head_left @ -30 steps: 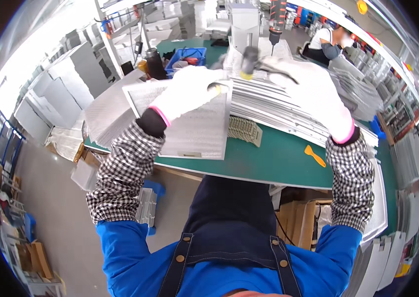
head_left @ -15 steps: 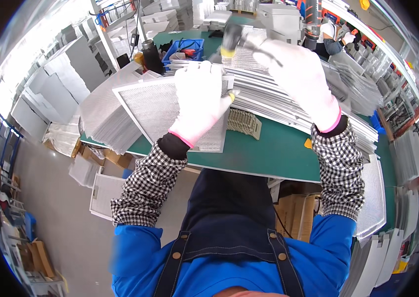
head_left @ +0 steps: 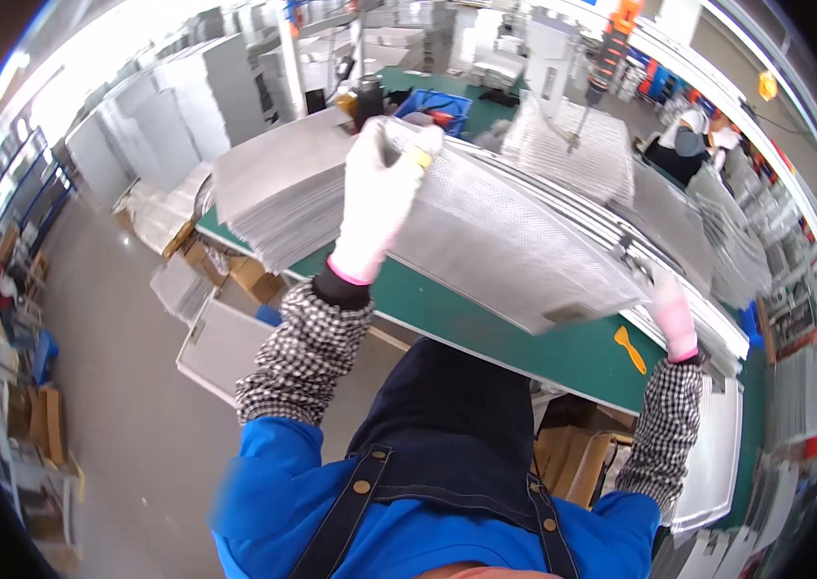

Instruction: The person assembles air filters by placing a mesh screen into a white frame and securing it with a power tool. They handle the components one at a time, using a drill to fasten the parts together on a green workbench in a factory setting.

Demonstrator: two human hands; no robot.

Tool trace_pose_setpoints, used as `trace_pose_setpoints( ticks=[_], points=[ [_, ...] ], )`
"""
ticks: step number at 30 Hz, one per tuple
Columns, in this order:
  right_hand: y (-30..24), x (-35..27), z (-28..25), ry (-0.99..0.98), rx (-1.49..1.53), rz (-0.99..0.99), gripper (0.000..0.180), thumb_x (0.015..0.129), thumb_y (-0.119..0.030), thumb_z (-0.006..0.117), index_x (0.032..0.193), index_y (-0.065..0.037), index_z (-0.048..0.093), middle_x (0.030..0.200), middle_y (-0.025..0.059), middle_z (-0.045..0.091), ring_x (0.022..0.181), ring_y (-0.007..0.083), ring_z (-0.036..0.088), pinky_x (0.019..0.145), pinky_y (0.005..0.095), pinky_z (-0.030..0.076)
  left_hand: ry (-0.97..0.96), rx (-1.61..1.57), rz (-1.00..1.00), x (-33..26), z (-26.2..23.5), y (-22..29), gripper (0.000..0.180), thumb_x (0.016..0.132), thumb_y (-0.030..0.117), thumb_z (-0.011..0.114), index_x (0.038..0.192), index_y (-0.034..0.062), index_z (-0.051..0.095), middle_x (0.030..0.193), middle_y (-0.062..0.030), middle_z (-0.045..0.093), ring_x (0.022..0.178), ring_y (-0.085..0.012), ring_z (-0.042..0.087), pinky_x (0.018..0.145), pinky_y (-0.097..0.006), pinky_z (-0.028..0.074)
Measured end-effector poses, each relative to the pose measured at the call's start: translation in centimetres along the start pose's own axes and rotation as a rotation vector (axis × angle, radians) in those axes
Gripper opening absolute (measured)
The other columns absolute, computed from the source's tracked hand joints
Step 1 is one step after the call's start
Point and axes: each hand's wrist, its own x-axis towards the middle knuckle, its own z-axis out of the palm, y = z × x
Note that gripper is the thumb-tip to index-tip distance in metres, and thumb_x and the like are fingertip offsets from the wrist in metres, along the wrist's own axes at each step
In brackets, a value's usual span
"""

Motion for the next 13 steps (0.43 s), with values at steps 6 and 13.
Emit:
trace_pose_setpoints(
  ticks=[6, 13],
  points=[
    [14.0, -4.8, 10.7, -0.109, 0.287, 0.198, 0.051, 0.090, 0.003, 0.049, 0.141, 0.007, 0.049, 0.133, 0.0254, 0.062, 0.124, 0.0335, 0.061, 0.103, 0.0368, 0.047, 0.035, -0.285, -0.411, -5.8, -1.2, -9.9, 0.027, 0.099, 0.023, 0.068, 0.114, 0.0005, 0.066, 0.098, -0.0002, 0.067, 0.088, -0.0065, 0.058, 0.082, -0.023, 0.047],
    [11.3, -10.6, 18.0, 0.054, 0.335, 0.273, 0.053, 0.089, 0.010, 0.055, 0.140, -0.005, 0.055, 0.129, 0.0192, 0.060, 0.121, 0.0314, 0.062, 0.105, 0.0365, 0.048, -0.046, -0.454, -0.715, -10.3, -3.9, -12.2, 0.036, 0.102, 0.018, 0.061, 0.134, 0.0003, 0.058, 0.114, -0.0051, 0.067, 0.099, -0.0120, 0.064, 0.094, -0.027, 0.050]
  ],
)
